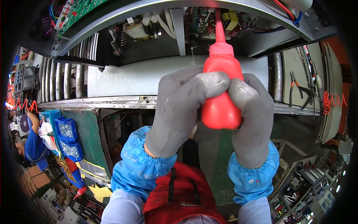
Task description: Assembling an electronic power unit by connecting components, applying sealant, and attaching labels.
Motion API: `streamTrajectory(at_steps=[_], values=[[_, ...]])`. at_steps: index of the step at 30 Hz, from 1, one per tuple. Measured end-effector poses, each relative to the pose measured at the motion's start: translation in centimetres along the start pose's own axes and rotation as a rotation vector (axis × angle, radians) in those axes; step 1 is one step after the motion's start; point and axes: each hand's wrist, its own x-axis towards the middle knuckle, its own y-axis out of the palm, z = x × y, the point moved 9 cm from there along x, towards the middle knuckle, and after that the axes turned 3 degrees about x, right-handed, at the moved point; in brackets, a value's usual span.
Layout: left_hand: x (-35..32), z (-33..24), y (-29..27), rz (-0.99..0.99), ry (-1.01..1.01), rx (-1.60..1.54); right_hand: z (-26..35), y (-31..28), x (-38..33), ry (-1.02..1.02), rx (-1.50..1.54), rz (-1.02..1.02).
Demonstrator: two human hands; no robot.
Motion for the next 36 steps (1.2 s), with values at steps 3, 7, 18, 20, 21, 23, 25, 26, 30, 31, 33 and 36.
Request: streamTrajectory(at_steps=[3, 7, 18, 20, 21, 23, 25, 26, 30, 31, 33, 36], values=[[-0.1, -0.2, 0.2, -0.051, -0.002, -0.035, 0.6, -0.3, 0.4, 0.047, -0.048, 0.02], [-0.2, 0.3, 0.1, -0.041, -0.031, 0.031, 0.5, -0.7, 0.4, 0.106, 0.057, -0.019], [-0.2, -0.3, 1.4, 0.04, -0.019, 0.077, 0.0, -1.6, -0.9, 0.096, 0.046, -0.073], [0.1, -0.6, 1.4, 0.05, -0.011, 0.137, -0.1, -1.8, -0.7, 0.047, -0.019, -0.077], [0.3, -0.5, 1.4, 0.05, -0.013, 0.134, -0.1, -1.8, -0.7, 0.012, -0.017, -0.081], [0.6, -0.6, 1.4, 0.055, -0.004, 0.126, 0.1, -1.6, -0.5, -0.024, -0.012, -0.081], [1.0, -0.4, 1.2, 0.062, -0.008, 0.126, -0.2, -1.8, -0.5, 0.034, 0.015, -0.117], [1.1, -0.3, 1.3, 0.072, -0.013, 0.125, -0.4, -1.8, -0.3, 0.034, 0.014, -0.117], [1.6, -0.5, 1.3, 0.043, 0.01, 0.125, -0.4, -2.0, 0.0, -0.006, 0.0, -0.114], [1.5, -0.7, 1.2, 0.05, 0.01, 0.134, -0.6, -1.8, 0.0, 0.015, 0.0, -0.109], [1.5, -0.9, 0.9, 0.054, 0.011, 0.145, -0.6, -1.5, -0.2, 0.022, 0.01, -0.116], [1.6, -0.2, 0.9, 0.087, -0.027, 0.148, -0.7, -1.6, -0.4, 0.002, -0.009, -0.124]])
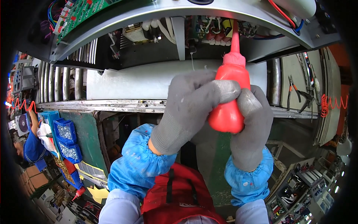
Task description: Assembling an electronic power unit by connecting components, applying sealant, and attaching labels.
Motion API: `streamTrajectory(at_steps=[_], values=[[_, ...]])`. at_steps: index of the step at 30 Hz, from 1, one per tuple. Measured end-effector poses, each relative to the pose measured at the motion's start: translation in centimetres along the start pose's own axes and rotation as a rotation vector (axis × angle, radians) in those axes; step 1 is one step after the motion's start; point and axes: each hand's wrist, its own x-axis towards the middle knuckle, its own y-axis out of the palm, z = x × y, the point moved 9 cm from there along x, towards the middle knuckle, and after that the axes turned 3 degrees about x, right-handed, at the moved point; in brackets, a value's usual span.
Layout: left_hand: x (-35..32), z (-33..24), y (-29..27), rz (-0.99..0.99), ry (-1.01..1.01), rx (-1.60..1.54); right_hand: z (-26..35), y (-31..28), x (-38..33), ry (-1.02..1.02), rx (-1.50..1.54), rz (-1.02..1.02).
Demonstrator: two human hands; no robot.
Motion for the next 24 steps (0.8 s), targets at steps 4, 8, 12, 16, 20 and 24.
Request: streamTrajectory(at_steps=[4, 8, 12, 16, 20, 24], values=[[-0.1, 0.1, 0.3, -0.002, -0.01, -0.017, 0.0, 0.1, -0.1, 0.004, 0.01, -0.003], [-0.1, 0.1, 0.0, -0.046, 0.024, -0.035, -0.1, 0.2, -0.2, 0.063, 0.063, -0.027], [0.1, 0.1, -0.2, 0.003, 0.022, 0.01, 0.2, 0.2, -0.3, 0.119, 0.096, -0.045], [0.0, -0.3, -0.1, 0.003, -0.024, 0.021, 0.1, 0.3, -0.2, 0.043, 0.012, -0.015], [-0.5, -0.2, -0.2, 0.052, -0.06, -0.032, 0.0, 0.8, -1.5, 0.212, 0.1, -0.04], [-1.9, 0.5, -1.0, 0.059, -0.118, 0.165, -0.3, 1.2, -3.2, 0.192, 0.114, -0.103]])
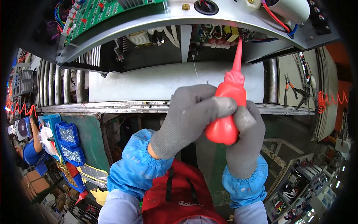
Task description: Assembling an electronic power unit by connecting components, applying sealant, and attaching labels.
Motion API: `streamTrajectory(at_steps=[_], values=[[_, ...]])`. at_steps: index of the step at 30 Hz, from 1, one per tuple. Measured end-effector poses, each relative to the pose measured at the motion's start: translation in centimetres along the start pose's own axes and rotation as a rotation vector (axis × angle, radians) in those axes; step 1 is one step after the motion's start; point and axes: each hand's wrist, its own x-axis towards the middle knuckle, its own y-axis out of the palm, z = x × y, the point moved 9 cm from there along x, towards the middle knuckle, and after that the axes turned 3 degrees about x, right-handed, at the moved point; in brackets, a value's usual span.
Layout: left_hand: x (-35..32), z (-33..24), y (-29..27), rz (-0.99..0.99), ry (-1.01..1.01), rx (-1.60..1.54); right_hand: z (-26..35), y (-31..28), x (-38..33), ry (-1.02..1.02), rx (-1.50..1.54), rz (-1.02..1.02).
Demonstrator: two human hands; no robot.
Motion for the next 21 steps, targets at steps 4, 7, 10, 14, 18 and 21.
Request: streamTrajectory(at_steps=[4, 7, 10, 14, 18, 21], values=[[0.1, -0.7, 1.0, 0.102, -0.024, -0.028, 0.8, -0.8, -0.2, -0.161, -0.069, -0.018], [1.1, -0.9, 1.3, 0.129, -0.042, 0.015, 1.0, -1.0, 0.6, -0.074, -0.046, -0.036], [1.8, -1.0, 1.2, 0.089, -0.049, -0.081, 1.7, -0.8, 1.3, -0.057, -0.044, -0.071], [3.1, -1.0, 1.4, 0.093, 0.018, -0.072, 1.4, -1.4, 2.0, -0.076, -0.01, -0.116], [3.4, -2.7, 1.8, 0.114, 0.233, -0.038, 1.2, -1.7, 2.4, -0.02, -0.017, -0.114], [3.2, -2.7, 2.2, 0.093, 0.242, -0.059, 1.2, -2.0, 2.7, -0.004, -0.009, -0.109]])
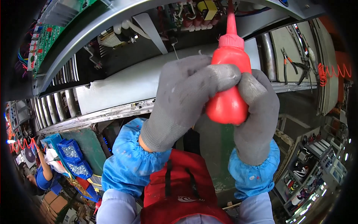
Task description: Assembling an electronic power unit by connecting components, applying sealant, and attaching labels.
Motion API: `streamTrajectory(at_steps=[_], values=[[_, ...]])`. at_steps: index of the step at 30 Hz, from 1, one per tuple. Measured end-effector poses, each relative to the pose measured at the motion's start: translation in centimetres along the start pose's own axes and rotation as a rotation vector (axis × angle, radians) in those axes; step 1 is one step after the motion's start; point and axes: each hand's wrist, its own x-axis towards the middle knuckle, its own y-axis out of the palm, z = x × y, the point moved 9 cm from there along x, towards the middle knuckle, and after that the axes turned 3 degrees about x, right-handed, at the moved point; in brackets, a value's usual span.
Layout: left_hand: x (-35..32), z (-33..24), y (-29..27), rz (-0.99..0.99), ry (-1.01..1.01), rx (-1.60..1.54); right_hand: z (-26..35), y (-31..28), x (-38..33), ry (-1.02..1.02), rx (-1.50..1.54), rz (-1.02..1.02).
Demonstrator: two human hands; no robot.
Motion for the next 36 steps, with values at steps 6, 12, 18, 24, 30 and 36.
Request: streamTrajectory(at_steps=[6, 12, 18, 24, 30, 36], values=[[-0.3, 1.4, 0.4, -0.009, -0.156, -0.022, -0.5, -0.7, 0.2, -0.016, -0.046, 0.034], [-0.9, 0.8, 0.9, -0.032, -0.104, 0.206, -0.3, -1.4, 0.3, -0.11, -0.141, 0.116], [0.0, 1.7, 2.3, -0.078, -0.147, -0.015, 1.4, -2.7, 1.5, -0.175, -0.152, 0.154], [0.0, 1.4, 2.8, -0.136, -0.121, -0.084, 0.9, -2.7, 2.3, -0.086, -0.054, 0.18], [-0.5, 1.9, 3.4, -0.15, -0.159, -0.06, 1.3, -3.5, 2.7, -0.171, -0.234, 0.254], [-2.0, 2.0, 3.4, -0.214, -0.143, -0.041, 1.3, -3.1, 1.3, -0.137, -0.112, 0.273]])
